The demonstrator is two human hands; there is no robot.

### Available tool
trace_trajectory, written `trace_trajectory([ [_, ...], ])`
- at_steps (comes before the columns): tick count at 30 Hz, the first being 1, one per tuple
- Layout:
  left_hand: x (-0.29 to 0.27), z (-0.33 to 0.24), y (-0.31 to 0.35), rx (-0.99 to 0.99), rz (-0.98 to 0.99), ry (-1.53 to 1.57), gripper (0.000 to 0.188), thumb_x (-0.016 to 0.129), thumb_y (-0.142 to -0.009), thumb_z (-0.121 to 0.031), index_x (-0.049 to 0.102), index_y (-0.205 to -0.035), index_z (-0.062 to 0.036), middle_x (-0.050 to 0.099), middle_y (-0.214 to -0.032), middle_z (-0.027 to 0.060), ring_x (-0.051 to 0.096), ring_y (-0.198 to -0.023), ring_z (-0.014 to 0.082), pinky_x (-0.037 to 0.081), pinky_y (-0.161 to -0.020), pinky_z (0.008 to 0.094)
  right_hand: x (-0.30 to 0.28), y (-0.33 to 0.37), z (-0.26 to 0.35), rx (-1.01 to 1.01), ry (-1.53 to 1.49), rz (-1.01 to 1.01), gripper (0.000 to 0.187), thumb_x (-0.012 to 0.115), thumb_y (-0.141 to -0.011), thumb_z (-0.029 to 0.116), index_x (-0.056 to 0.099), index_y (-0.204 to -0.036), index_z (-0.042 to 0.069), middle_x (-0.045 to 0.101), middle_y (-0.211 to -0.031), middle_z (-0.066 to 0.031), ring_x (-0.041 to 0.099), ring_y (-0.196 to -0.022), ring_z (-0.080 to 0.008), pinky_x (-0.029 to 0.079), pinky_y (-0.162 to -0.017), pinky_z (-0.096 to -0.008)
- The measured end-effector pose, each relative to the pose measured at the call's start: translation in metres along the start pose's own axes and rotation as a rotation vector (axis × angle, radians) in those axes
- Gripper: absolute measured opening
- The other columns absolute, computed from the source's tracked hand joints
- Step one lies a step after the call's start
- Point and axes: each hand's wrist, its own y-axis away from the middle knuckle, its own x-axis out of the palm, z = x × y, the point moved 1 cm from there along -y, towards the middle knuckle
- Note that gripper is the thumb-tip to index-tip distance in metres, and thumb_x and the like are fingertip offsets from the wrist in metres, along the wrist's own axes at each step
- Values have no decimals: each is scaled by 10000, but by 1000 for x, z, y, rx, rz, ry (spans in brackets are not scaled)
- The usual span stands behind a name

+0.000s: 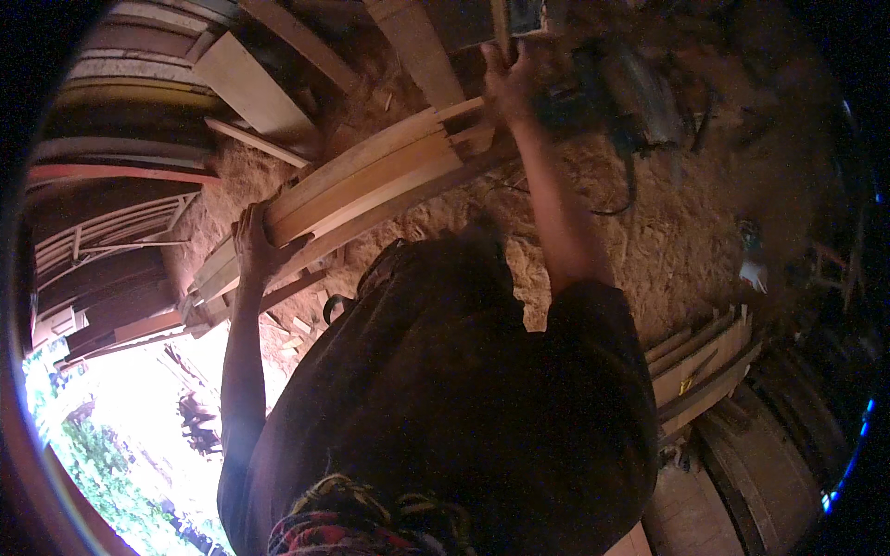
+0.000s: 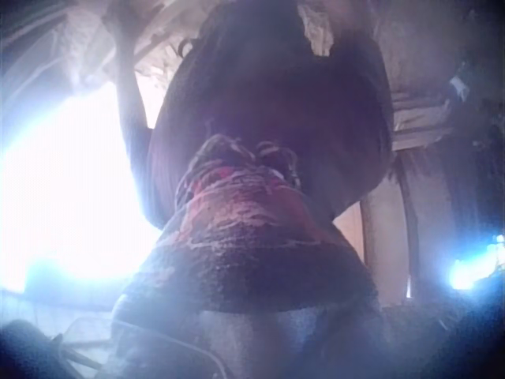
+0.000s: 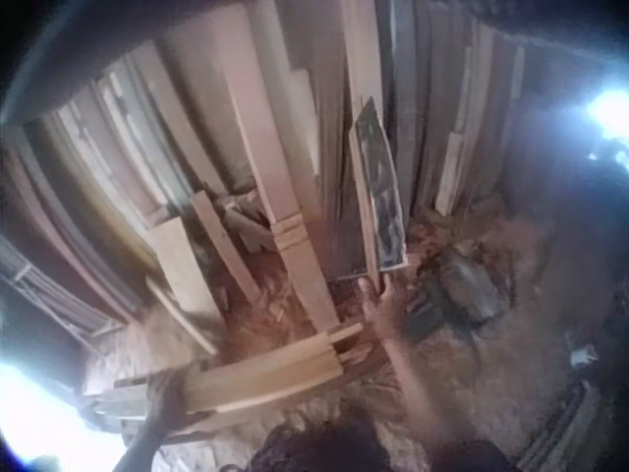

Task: The person uses a handheld circular saw to cut wooden planks on a workbench. They repeatedly position the planks, cut them, and then move the cut pieces aside.

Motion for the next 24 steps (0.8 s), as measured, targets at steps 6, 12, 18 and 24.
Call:
trace_trajectory([
  [6,1,4,2,50,7,1,916,937,-658,-491,529,-1355,-58,621,-1147,152,589,-1130,377,408,-1013,532,6,31,19,-62,7,-178,498,753,-972,421,667,-1201,-12,743,-1013,-142,704,-934,-268,539,-868,-412],
  [12,-1,3,3,50,19,-35,906,927,-671,-496,528,-1351,-50,614,-1162,157,583,-1131,387,408,-1010,545,6,24,19,-130,67,-288,508,723,-988,426,656,-1232,-15,727,-1119,-189,704,-1032,-341,531,-909,-456],
  [18,-7,-4,2,27,60,-16,894,918,-699,-469,517,-1394,-74,608,-1235,156,569,-1193,390,407,-1022,558,3,29,29,-185,77,-278,459,718,-999,380,661,-1234,-10,715,-1133,-206,698,-1056,-370,524,-933,-470],
  [24,1,-63,-36,262,41,147,980,884,-771,-402,405,-1593,-163,553,-1452,189,532,-1331,413,414,-1090,558,-35,20,50,-327,129,-354,451,721,-1004,373,676,-1275,15,745,-1111,-185,731,-1013,-331,553,-899,-420],
])
